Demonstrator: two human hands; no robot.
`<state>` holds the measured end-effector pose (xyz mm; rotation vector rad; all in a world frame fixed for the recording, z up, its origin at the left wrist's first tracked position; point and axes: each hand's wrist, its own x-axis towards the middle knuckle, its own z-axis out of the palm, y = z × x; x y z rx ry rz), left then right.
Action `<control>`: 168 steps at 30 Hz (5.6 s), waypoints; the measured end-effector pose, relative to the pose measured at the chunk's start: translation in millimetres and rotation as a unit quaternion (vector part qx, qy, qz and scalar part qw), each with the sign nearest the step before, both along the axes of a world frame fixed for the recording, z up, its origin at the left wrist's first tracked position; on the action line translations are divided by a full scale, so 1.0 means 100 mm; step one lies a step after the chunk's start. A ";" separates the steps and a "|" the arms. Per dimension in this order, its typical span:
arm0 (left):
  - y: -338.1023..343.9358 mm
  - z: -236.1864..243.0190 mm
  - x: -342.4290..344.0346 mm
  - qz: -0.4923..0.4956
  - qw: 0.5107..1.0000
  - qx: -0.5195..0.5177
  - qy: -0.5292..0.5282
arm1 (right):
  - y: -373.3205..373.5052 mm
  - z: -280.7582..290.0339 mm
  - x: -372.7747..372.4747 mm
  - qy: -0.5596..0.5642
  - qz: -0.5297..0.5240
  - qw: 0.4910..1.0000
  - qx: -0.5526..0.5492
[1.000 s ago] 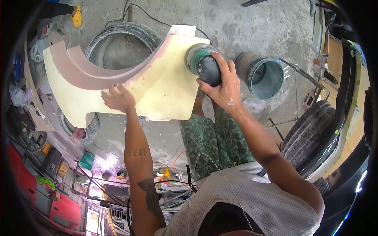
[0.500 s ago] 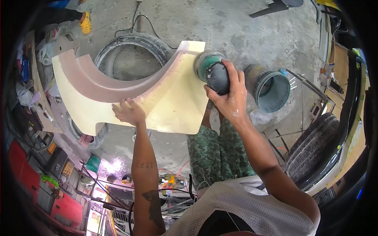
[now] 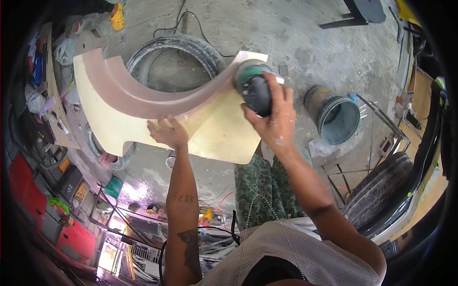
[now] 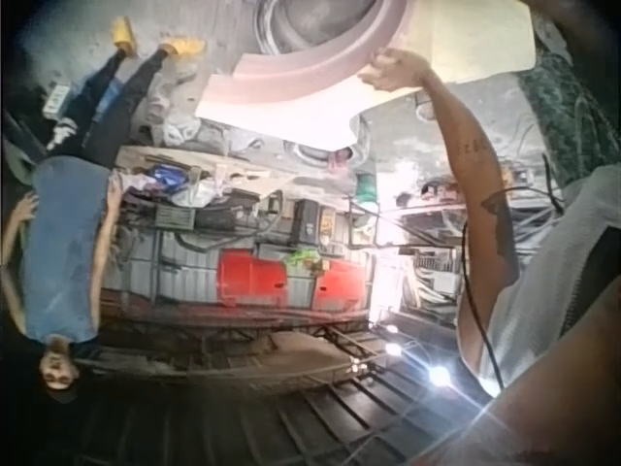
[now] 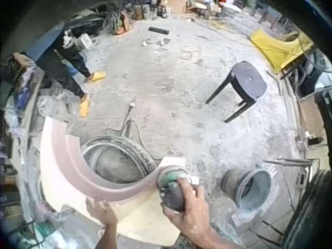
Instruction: The person holds a vehicle body piece and sands its surfaces using a rotary sander.
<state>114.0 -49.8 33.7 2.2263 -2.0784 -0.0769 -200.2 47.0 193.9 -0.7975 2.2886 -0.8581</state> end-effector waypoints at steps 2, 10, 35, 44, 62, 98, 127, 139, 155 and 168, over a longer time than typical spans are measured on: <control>0.00 -0.01 0.01 0.008 1.000 0.008 -0.011 | 0.00 0.02 -0.03 0.000 -0.009 1.000 -0.004; -0.01 0.02 -0.02 -0.005 1.000 0.020 0.004 | -0.04 -0.01 0.07 -0.003 -0.002 1.000 0.004; 0.01 0.06 -0.03 -0.004 1.000 0.022 0.004 | 0.12 0.06 -0.05 0.005 -0.007 1.000 0.000; 0.00 0.08 -0.04 -0.009 1.000 0.011 -0.002 | 0.04 0.04 -0.10 0.011 0.009 1.000 0.001; -0.02 0.04 -0.02 0.000 0.999 0.029 0.015 | 0.67 0.10 0.27 -0.074 0.122 0.985 0.094; 0.03 -0.10 0.11 -0.043 0.998 -0.050 0.018 | 1.45 -0.08 0.83 -0.337 -0.010 0.941 -0.042; -0.69 0.31 2.01 -0.177 0.975 0.099 0.089 | 1.90 -0.15 1.87 -0.329 -0.036 0.941 -0.072; -0.86 0.06 2.13 -0.180 0.965 0.179 0.073 | 0.83 -0.25 1.75 -0.195 0.012 0.980 -0.039; -0.94 -0.10 2.24 -0.197 0.962 0.191 0.017 | 1.62 -0.10 1.19 -0.232 0.062 0.971 0.010; -0.72 0.38 0.71 -0.107 0.905 0.413 0.009 | 1.84 -0.08 1.00 -0.307 0.030 0.950 -0.054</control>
